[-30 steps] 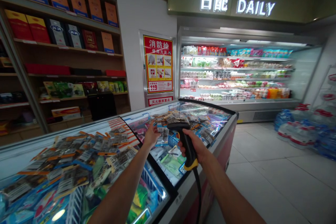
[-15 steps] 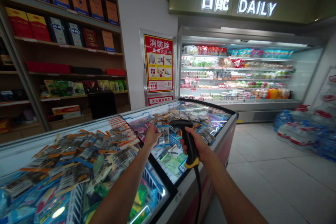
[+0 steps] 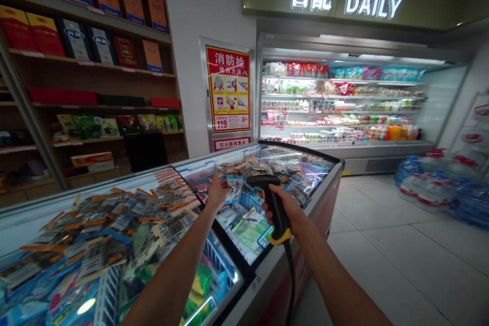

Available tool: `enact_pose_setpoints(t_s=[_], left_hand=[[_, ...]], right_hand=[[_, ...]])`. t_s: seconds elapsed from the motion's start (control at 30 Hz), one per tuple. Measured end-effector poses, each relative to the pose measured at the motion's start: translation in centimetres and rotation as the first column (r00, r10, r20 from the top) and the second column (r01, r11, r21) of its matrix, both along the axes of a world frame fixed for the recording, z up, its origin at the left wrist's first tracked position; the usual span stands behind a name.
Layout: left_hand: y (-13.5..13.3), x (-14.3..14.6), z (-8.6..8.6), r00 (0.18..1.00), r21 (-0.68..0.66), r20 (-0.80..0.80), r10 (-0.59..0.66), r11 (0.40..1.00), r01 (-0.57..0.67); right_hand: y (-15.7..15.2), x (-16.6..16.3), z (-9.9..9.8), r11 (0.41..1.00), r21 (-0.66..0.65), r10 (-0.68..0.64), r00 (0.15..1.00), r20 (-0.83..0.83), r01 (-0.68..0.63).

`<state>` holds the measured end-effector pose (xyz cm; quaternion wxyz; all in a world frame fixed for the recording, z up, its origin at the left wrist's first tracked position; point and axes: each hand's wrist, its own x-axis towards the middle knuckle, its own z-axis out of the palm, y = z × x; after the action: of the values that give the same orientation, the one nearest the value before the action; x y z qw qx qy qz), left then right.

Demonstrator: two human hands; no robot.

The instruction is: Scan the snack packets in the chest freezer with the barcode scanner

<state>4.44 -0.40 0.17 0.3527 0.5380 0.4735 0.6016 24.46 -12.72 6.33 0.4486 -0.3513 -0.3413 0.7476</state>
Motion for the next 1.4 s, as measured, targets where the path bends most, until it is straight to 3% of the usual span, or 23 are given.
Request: enact_pose_setpoints(t_s=[0.2, 0.43, 0.53, 0.7, 0.83, 0.93, 1.03, 1.13, 1.17, 1.23, 1.3, 1.4], left_hand=[[-0.3, -0.6, 0.6, 0.992, 0.059, -0.117, 0.051, 0.997, -0.044], [-0.2, -1.1, 0.8, 0.999, 0.039, -0.039, -0.031, 0.999, 0.033], [-1.1, -2.9, 1.5, 0.987, 0.040, -0.154, 0.043, 0.998, -0.037], [-3.8, -8.7, 2.0, 0.921, 0.029, -0.319, 0.224, 0.974, -0.227], [-6.0, -13.0, 2.0, 0.753, 0.021, -0.512, 0.413, 0.883, -0.469], [-7.2, -15.2, 2.4, 0.596, 0.022, -0.662, 0.454, 0.807, -0.590], [-7.9, -16.0, 2.9, 0.432, 0.111, -0.758, 0.489, 0.749, -0.653], [-8.3, -14.9, 2.7, 0.267, 0.269, -0.789, 0.553, 0.702, -0.660], [-8.3, -14.0, 2.3, 0.234, 0.298, -0.802, 0.549, 0.709, -0.640], [-8.2, -11.9, 1.4, 0.209, 0.300, -0.854, 0.477, 0.779, -0.551], [-8.0, -10.2, 0.2, 0.198, 0.243, -0.915, 0.352, 0.870, -0.429], [-7.4, -9.5, -1.2, 0.143, 0.142, -0.969, 0.202, 0.926, -0.351]], right_hand=[[0.5, -0.4, 0.0, 0.999, 0.015, 0.043, 0.999, 0.003, -0.043], [0.6, -0.4, 0.0, 0.999, 0.027, 0.022, 1.000, 0.002, -0.022], [0.6, -0.6, 0.2, 0.999, 0.047, -0.001, 1.000, -0.006, 0.001], [1.0, -1.4, 0.1, 0.999, 0.032, 0.016, 1.000, -0.022, -0.015], [1.5, -2.1, -0.5, 1.000, 0.015, 0.004, 1.000, -0.013, -0.004], [1.8, -2.3, -1.0, 1.000, 0.005, -0.006, 1.000, -0.001, 0.006], [2.0, -2.0, -1.5, 0.999, -0.002, -0.048, 0.999, 0.010, 0.048], [2.3, -1.5, -1.9, 0.998, 0.005, -0.065, 0.998, 0.000, 0.065], [2.4, -1.4, -2.1, 0.998, 0.007, -0.065, 0.998, -0.004, 0.065], [2.5, -1.1, -2.3, 0.997, 0.006, -0.073, 0.997, -0.002, 0.073], [2.6, -1.0, -2.5, 0.996, 0.002, -0.085, 0.996, 0.005, 0.085], [2.7, -0.7, -2.6, 0.996, 0.004, -0.089, 0.996, 0.010, 0.089]])
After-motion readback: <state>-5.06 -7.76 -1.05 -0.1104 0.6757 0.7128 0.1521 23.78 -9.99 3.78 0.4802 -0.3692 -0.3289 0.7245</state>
